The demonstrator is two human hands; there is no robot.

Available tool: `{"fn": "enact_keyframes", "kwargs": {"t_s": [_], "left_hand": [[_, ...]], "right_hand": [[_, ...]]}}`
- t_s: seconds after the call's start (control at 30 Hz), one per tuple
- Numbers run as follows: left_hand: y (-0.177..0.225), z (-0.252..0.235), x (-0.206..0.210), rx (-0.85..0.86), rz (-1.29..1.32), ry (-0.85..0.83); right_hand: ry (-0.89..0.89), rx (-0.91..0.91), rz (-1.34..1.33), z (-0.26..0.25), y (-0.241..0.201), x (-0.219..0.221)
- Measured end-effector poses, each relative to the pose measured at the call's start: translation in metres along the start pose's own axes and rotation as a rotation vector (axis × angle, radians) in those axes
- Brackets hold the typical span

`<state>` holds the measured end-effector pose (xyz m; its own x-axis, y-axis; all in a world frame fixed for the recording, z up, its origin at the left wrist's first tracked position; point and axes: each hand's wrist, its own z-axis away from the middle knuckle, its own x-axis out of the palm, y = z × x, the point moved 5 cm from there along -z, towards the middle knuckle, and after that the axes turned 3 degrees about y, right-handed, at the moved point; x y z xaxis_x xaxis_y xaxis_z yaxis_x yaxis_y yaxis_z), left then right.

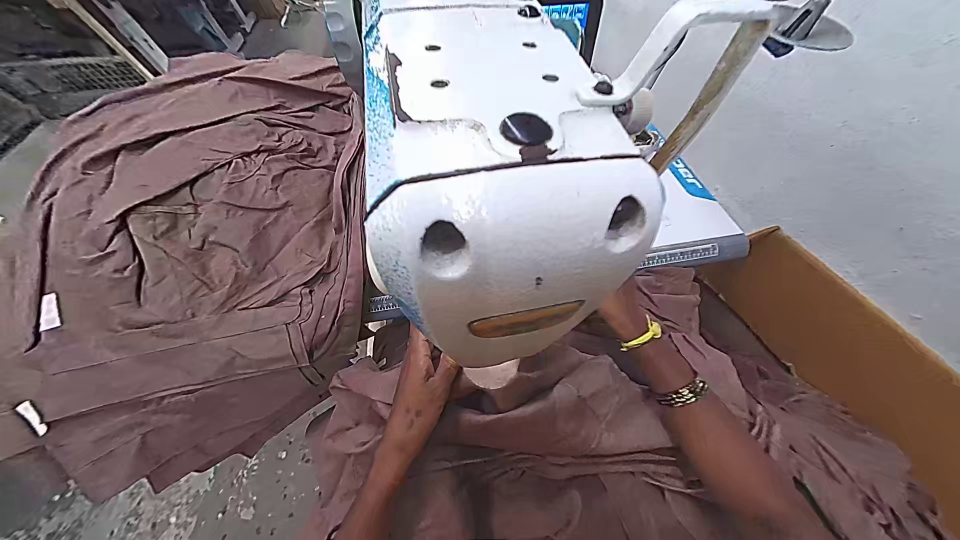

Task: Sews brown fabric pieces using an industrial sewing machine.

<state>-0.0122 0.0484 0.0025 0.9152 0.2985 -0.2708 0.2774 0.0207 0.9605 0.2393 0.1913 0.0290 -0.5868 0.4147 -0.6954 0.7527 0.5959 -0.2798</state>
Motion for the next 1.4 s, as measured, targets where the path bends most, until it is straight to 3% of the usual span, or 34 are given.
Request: {"fn": "enact_keyframes", "kwargs": {"t_s": [0.23,0.33,0.4,0.47,0.5,0.57,0.6,0.67,0.73,0.8,0.87,1.0,1.07,1.23,1.4], "left_hand": [[0.001,-0.002,-0.001,-0.052,0.031,0.031],[0.006,-0.012,-0.010,-0.008,-0.217,-0.049],[0.019,-0.010,-0.019,0.150,-0.388,-0.080],[0.039,0.019,-0.026,0.471,-0.398,-0.205],[0.049,0.041,-0.028,0.593,-0.318,-0.390],[0.063,0.074,-0.030,0.663,-0.120,-0.745],[0.061,0.079,-0.033,0.658,-0.116,-0.777],[0.039,0.071,-0.041,0.627,-0.293,-0.599],[0.012,0.060,-0.034,0.536,-0.483,-0.542],[-0.017,0.069,-0.020,0.426,-0.584,-0.596],[-0.038,0.077,-0.015,0.340,-0.573,-0.566],[-0.059,0.075,-0.044,0.255,-0.461,-0.548],[-0.057,0.075,-0.045,0.266,-0.459,-0.603],[-0.045,0.101,-0.045,0.543,-0.536,-0.682],[-0.044,0.130,-0.046,0.497,-0.647,-0.661]], "right_hand": [[0.085,0.258,-0.199,0.008,0.001,-0.042],[0.035,0.262,-0.282,0.004,-0.014,-0.045],[0.013,0.230,-0.308,-0.003,-0.029,-0.045],[0.064,0.054,-0.245,-0.005,-0.053,-0.046],[0.105,-0.082,-0.197,-0.004,-0.068,-0.048],[0.138,-0.379,-0.125,0.010,-0.102,-0.047],[0.127,-0.511,-0.098,0.017,-0.119,-0.044],[0.100,-0.623,-0.080,0.019,-0.140,-0.036],[0.068,-0.590,-0.062,0.011,-0.143,-0.033],[-0.012,-0.473,-0.128,0.012,-0.133,-0.039],[-0.014,-0.343,-0.255,0.011,-0.116,-0.049],[-0.126,-0.014,-0.527,0.029,-0.089,-0.048],[-0.168,0.065,-0.622,0.035,-0.086,-0.039],[-0.152,-0.007,-0.614,0.026,-0.100,-0.036],[-0.256,0.089,-0.687,0.037,-0.093,-0.026]]}}
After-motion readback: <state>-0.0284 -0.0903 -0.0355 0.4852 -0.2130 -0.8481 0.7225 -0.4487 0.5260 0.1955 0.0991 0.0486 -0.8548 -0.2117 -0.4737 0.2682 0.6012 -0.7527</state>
